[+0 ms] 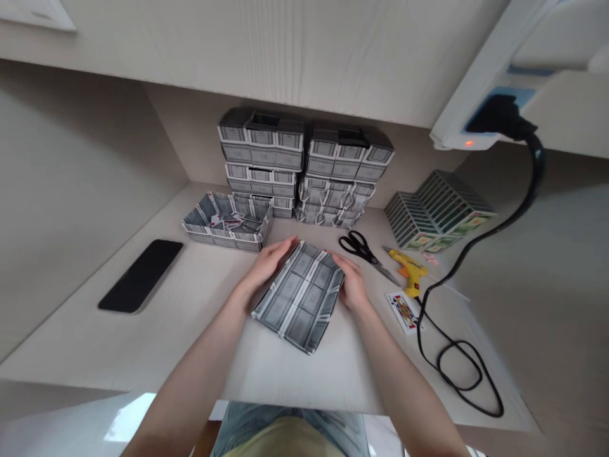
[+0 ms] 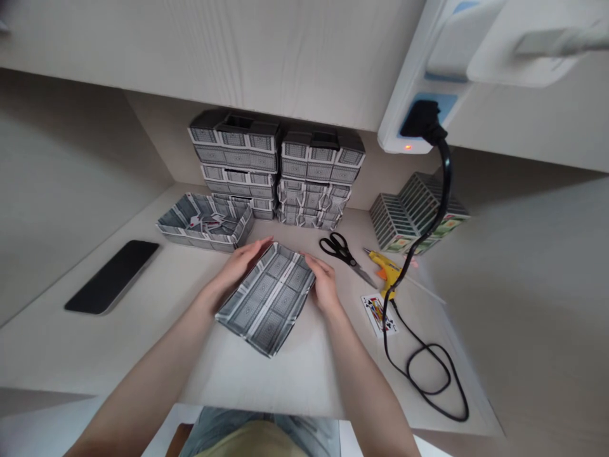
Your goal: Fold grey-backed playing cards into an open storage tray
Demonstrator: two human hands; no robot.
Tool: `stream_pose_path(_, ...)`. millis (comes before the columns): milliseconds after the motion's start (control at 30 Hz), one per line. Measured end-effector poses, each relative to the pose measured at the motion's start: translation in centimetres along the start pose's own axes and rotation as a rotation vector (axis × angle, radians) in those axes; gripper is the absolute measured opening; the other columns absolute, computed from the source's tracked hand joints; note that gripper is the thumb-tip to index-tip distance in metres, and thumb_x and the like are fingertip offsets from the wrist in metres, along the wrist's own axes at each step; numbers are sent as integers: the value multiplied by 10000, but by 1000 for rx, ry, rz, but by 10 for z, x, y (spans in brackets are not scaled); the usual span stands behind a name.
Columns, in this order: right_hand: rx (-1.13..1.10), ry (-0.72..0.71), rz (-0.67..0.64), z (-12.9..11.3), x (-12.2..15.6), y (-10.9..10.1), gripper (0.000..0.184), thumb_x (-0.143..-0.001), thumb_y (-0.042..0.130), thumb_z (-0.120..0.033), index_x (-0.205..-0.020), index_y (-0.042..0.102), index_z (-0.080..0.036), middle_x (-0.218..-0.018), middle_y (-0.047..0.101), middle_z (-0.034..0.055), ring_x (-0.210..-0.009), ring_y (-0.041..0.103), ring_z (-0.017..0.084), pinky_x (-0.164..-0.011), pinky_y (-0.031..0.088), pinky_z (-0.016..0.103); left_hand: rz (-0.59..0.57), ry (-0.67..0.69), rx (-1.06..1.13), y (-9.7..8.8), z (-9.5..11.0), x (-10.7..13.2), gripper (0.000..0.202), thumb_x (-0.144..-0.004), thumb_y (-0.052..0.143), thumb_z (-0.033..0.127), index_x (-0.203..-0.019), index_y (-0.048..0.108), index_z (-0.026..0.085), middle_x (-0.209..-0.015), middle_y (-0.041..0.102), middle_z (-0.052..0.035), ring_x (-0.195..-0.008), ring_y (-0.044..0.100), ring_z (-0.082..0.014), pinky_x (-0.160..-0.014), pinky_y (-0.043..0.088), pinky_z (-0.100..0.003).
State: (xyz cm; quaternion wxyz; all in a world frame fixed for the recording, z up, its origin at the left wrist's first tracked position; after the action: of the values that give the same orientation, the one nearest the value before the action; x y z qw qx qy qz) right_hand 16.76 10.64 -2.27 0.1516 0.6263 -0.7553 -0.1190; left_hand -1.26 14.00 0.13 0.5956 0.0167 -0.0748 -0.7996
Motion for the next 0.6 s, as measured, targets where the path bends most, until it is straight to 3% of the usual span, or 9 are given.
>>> stream_pose_path(133, -64, -84, 198, -2, -4, -26, 319, -680, 609, -377, -946, 661, -211, -1038, 651, 28, -1008, 561, 199, -901, 397, 354, -18, -111, 126, -12, -5, -2, 584, -776, 364, 608, -1081, 614, 178, -1188, 572, -85, -1135, 493, -238, -958, 362, -344)
stream_pose_path(233, 1, -186, 270, -11, -1, -37, 401, -710, 556, -405, -1073, 600, -238, -1148, 594, 6, -1096, 502, 182, -929, 369, 359, 20, -88, 124, -24, -1, -2, 601, -763, 358, 619, -1052, 629, 166, -1169, 585, -93, -1110, 510, -257, -928, 384, -370)
stream_pose_path(333, 104, -238, 209, -18, 0, -37, 373, -747, 494, -440, -991, 644, -201, -1077, 631, 31, -1058, 524, 197, -913, 373, 356, 79, -44, 44, -31, 1, -2, 514, -701, 523, 546, -1006, 649, 151, -1102, 625, -102, -1047, 549, -271, -873, 417, -367)
stream_pose_path(467, 57, -117, 109, -13, -7, -40, 428, -766, 427, -510, -737, 681, -167, -682, 666, 53, -752, 613, 202, -812, 430, 373, 160, -20, -1, -38, -1, -2, 410, -639, 634, 438, -915, 673, 138, -931, 688, -99, -917, 607, -262, -806, 447, -355)
stream_pose_path(533, -35, -88, 74, -13, -9, -37, 340, -740, 484, -469, -772, 674, -189, -703, 665, 38, -750, 612, 190, -806, 438, 368, 151, -18, 50, -38, -3, -4, 383, -645, 630, 422, -885, 675, 127, -859, 700, -97, -865, 625, -252, -794, 454, -357)
stream_pose_path(600, -76, -78, 8, -15, -8, -26, 285, -709, 541, -413, -872, 664, -214, -858, 674, 35, -852, 604, 194, -830, 430, 363, 111, -31, 65, -33, -5, -5, 354, -642, 634, 399, -863, 679, 126, -825, 702, -91, -836, 634, -245, -797, 454, -358)
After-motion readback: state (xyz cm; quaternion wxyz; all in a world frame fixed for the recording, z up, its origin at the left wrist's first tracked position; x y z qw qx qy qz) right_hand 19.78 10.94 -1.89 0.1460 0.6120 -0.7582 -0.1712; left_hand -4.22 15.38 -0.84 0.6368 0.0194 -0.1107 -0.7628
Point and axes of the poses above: each hand's wrist, its own x-axis away from the middle knuckle, its own y-axis out of the palm, z = x × y, the point moved 10 cm from there along -x, towards the middle knuckle
